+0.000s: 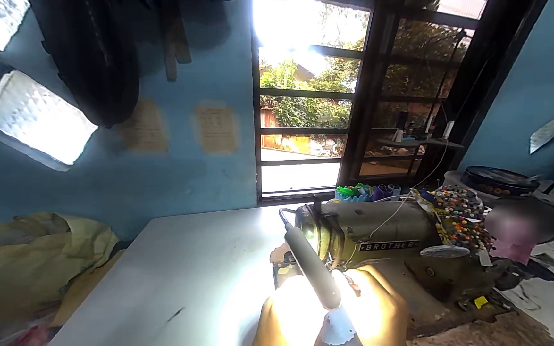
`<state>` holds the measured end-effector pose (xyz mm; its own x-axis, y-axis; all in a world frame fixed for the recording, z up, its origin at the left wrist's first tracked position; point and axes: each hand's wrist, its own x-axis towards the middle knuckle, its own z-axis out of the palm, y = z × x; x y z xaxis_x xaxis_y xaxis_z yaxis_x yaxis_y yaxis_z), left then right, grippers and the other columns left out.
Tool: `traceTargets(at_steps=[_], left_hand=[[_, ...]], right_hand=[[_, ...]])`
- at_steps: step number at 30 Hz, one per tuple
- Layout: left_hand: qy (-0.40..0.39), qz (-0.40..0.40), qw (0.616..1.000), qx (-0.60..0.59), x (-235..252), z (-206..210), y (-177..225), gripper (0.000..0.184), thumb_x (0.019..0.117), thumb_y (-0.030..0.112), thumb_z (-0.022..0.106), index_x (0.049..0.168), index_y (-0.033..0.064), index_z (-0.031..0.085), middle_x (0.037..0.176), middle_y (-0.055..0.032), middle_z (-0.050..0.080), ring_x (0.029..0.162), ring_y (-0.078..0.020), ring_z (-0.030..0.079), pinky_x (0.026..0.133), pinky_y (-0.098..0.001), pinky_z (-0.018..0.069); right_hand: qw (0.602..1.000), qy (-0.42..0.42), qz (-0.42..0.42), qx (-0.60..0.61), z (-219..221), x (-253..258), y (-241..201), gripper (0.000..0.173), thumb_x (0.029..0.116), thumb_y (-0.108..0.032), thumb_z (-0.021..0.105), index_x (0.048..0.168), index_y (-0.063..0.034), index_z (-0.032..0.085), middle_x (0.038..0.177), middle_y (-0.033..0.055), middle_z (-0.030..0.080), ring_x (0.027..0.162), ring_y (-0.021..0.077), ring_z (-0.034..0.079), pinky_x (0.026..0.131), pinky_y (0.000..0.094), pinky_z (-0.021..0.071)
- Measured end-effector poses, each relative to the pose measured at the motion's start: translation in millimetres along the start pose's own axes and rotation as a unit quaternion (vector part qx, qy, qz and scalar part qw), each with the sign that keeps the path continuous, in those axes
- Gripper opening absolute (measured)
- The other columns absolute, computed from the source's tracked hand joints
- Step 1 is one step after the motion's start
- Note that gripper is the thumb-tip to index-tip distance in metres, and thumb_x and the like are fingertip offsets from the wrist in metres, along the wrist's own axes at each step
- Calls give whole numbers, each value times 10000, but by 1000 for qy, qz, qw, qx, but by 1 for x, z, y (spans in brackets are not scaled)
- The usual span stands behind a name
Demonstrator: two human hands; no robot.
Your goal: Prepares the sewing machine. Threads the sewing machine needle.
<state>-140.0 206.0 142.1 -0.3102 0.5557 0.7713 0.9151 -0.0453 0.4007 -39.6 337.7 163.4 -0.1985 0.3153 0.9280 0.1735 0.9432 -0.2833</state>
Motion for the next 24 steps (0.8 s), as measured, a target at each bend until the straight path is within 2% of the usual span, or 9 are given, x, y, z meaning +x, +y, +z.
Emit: traceTargets(at_steps=[4,8,11,15,20,22,24], left_hand=[[-4,-4,1000,5,0,0,-1,186,944,220,660,881,96,784,1045,-83,776,979,-152,732,867,-295,577],[-5,0,1000,10,0,0,-1,189,945,228,655,889,103,783,1068,-86,774,989,-166,733,867,-310,580],[3,10,1000,5,1,0,0,178,942,223,660,885,101,776,1034,-83,772,969,-160,732,850,-304,586],[4,0,1000,1,1,0,1,191,946,231,653,880,103,779,1043,-79,775,966,-150,734,848,-302,584],[13,-3,1000,-5,3,-1,4,176,924,222,672,847,95,765,979,-82,770,917,-152,731,805,-298,582],[15,-1,1000,-7,3,-1,3,171,925,222,672,860,96,767,1023,-75,777,953,-140,735,832,-286,583],[16,1,1000,0,2,1,2,179,932,229,662,862,104,769,1034,-68,779,964,-138,735,830,-290,584]], right_hand=[[1000,-13,2,-4,-5,3,-1,245,846,-252,671,674,-79,691,665,37,647,601,72,604,555,183,481],[1000,-15,-11,-6,-4,5,-2,252,869,-260,669,693,-83,700,668,28,640,602,69,602,551,180,482],[999,-40,-18,-11,-7,7,-2,217,839,-253,672,689,-97,689,670,22,630,598,78,600,533,202,481],[999,-28,-31,-4,-5,5,-1,219,861,-248,682,715,-87,713,693,31,653,638,79,623,578,187,499],[998,-49,-25,-14,-17,9,-4,202,816,-235,678,683,-82,692,677,42,648,611,83,607,557,193,485],[999,-42,-18,4,-19,10,-3,218,831,-232,679,682,-73,688,671,43,636,611,63,584,561,163,463],[999,-43,-16,7,-16,7,-2,233,860,-253,680,718,-73,719,693,40,658,625,56,606,577,159,485]])
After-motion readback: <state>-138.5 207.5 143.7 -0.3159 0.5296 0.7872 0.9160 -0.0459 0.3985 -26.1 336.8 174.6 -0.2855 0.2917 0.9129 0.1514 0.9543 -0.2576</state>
